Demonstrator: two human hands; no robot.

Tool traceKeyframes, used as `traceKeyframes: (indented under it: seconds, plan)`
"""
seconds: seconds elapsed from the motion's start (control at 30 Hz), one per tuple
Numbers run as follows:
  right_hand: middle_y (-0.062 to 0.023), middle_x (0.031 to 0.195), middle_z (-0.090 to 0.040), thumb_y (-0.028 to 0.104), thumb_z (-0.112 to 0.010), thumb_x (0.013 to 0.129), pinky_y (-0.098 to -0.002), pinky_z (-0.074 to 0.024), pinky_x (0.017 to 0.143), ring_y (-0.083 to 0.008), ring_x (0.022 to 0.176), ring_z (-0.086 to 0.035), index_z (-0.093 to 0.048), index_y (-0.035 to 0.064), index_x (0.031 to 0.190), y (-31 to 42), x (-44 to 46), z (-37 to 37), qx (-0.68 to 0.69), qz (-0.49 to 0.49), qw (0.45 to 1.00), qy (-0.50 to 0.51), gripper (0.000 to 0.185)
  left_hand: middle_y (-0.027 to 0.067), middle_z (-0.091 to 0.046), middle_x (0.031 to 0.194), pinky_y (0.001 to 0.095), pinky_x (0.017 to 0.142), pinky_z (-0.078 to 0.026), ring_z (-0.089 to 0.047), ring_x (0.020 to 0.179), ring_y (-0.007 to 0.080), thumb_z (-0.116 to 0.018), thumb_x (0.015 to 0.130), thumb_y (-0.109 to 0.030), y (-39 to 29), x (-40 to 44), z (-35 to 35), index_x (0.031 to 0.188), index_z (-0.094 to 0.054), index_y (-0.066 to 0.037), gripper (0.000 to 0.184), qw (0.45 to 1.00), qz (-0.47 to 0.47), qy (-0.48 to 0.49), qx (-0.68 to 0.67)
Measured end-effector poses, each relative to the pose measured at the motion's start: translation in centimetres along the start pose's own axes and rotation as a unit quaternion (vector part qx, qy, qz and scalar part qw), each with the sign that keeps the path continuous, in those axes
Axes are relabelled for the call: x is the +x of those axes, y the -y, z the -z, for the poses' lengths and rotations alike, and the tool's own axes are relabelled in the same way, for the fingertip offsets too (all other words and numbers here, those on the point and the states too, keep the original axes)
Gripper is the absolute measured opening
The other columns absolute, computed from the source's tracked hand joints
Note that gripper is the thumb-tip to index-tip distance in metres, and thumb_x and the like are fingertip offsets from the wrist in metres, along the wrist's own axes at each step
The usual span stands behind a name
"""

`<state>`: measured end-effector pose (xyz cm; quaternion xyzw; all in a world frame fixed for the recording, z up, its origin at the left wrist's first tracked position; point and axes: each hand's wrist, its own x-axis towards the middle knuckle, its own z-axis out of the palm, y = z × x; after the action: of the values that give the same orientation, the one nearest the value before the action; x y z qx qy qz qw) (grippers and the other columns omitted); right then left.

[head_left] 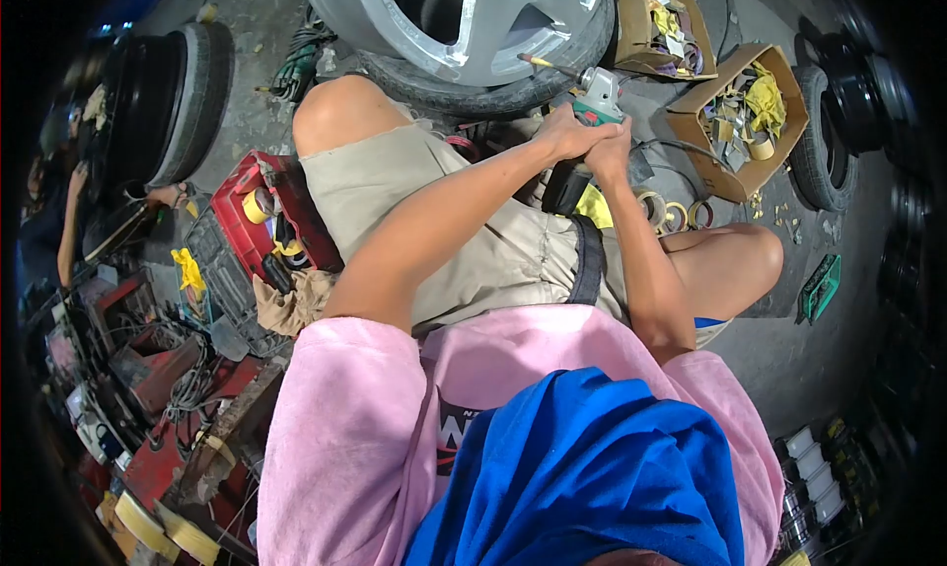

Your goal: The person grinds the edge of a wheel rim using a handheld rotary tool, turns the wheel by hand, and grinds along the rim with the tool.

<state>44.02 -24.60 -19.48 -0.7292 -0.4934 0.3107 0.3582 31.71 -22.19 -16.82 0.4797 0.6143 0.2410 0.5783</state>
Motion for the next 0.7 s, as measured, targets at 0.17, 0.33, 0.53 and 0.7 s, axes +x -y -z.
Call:
traceKeyframes:
  seconds: [0.17, 0.33, 0.53, 0.7]
  plan:
    - [-0.0241, 0.111, -0.067, 0.033, -0.090, 0.072, -0.0410, -0.0519, 0.090, -0.0324, 0.101, -0.067, -0.045, -0.0063, 0.125, 2.5, -1.7, 0.2, 0.012, -0.018, 0.999, 0.028, 0.080, 0.0163, -0.072, 0.112, 0.0337, 0.094, -0.052, -0.070, 0.102, 0.0222, -0.088, 0.066, -0.057, 0.6, -1.3, 0.5, 0.118, -0.067, 0.004, 0.083, 0.999, 0.036, -0.008, -0.008]
    - [-0.0206, 0.114, -0.066, 0.031, -0.093, 0.069, -0.0378, -0.0527, 0.089, -0.0266, 0.101, -0.066, -0.045, -0.0055, 0.128, 2.3, -2.5, -0.4, 0.125, -0.060, 0.987, 0.079, 0.085, 0.0233, -0.069, 0.118, 0.0355, 0.096, -0.052, -0.069, 0.108, 0.0300, -0.086, 0.063, -0.063, -1.5, -4.5, 1.8, 0.122, -0.062, 0.010, 0.097, 0.996, 0.061, -0.058, 0.038]
    - [-0.0143, 0.115, -0.063, 0.025, -0.088, 0.078, -0.0347, -0.0517, 0.087, -0.0197, 0.097, -0.061, -0.045, -0.0065, 0.130, 2.7, -3.0, -0.8, 0.179, -0.083, 0.971, 0.135, 0.075, 0.0312, -0.060, 0.132, 0.0405, 0.104, -0.048, -0.061, 0.123, 0.0382, -0.083, 0.060, -0.067, -2.8, -5.6, 3.1, 0.131, -0.050, 0.017, 0.115, 0.993, 0.094, -0.029, 0.065]
    - [-0.0245, 0.117, -0.066, 0.030, -0.094, 0.067, -0.0401, -0.0520, 0.093, -0.0323, 0.107, -0.067, -0.044, -0.0064, 0.130, 2.2, -1.3, 0.0, 0.077, -0.049, 0.995, 0.044, 0.088, 0.0262, -0.069, 0.117, 0.0372, 0.097, -0.051, -0.069, 0.109, 0.0309, -0.083, 0.066, -0.065, -1.1, -2.9, 1.7, 0.120, -0.061, 0.015, 0.099, 1.000, 0.008, -0.003, 0.013]
